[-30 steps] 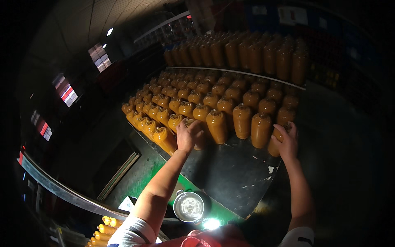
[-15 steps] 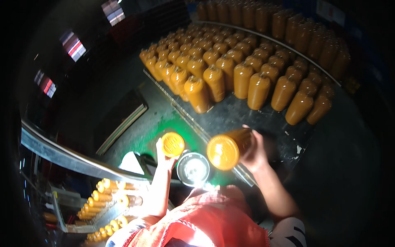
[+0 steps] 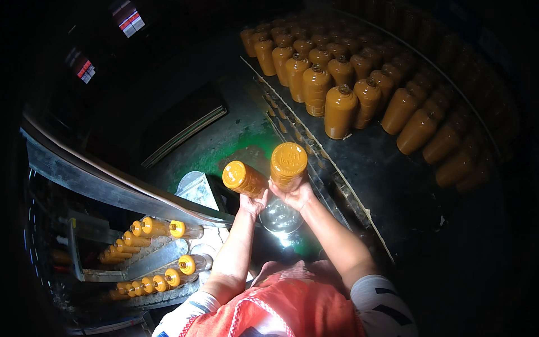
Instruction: The person repeatedly picks up amber bottles from a rotating rack, fills them from a metal bowl, and places them onto a conveyor belt. The process is continuous and repetitive, with the person handling two bottles at a time.
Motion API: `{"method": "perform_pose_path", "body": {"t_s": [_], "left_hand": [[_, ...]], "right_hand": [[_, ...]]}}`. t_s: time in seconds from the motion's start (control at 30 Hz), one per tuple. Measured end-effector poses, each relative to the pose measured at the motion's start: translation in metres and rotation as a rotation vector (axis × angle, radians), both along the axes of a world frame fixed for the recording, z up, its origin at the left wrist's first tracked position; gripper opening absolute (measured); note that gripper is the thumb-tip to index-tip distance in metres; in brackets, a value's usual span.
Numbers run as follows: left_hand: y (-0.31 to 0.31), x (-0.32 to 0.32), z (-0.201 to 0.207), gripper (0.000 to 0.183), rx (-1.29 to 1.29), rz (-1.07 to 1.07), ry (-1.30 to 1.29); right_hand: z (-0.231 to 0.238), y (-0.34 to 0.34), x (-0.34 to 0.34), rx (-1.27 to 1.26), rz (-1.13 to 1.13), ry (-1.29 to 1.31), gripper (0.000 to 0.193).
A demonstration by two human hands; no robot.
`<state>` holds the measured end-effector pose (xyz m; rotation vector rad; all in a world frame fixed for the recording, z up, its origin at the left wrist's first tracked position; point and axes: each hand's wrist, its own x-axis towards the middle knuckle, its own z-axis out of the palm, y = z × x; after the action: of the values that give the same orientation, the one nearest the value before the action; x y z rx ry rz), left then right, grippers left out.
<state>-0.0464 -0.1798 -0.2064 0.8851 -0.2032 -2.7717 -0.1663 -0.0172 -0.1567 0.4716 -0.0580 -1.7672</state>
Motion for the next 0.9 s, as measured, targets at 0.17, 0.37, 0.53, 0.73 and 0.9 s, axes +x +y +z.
{"method": "perform_pose_path", "body": {"t_s": [0.17,0.37,0.53,0.73,0.9], "left_hand": [[-0.009,0.015,-0.007,0.050,0.023,0.051,-0.010],[0.025,0.060,0.002,0.050,0.050,0.092,0.186],[0.108,0.120,-0.002,0.044,0.176,0.327,0.289],[0.149,0.250,-0.078,0.039,0.055,0.459,0.258],[0.175,0.403,-0.005,0.033,-0.211,0.642,0.135]], "right_hand": [[0.007,-0.010,0.017,-0.026,0.046,-0.101,0.066],[0.001,0.019,0.024,-0.115,0.156,-0.079,0.066],[-0.034,0.094,0.023,-0.113,0.232,0.062,0.068],[-0.048,0.151,0.062,-0.065,0.426,0.117,0.071],[-0.063,0.148,0.134,-0.084,0.593,0.230,0.069]]}}
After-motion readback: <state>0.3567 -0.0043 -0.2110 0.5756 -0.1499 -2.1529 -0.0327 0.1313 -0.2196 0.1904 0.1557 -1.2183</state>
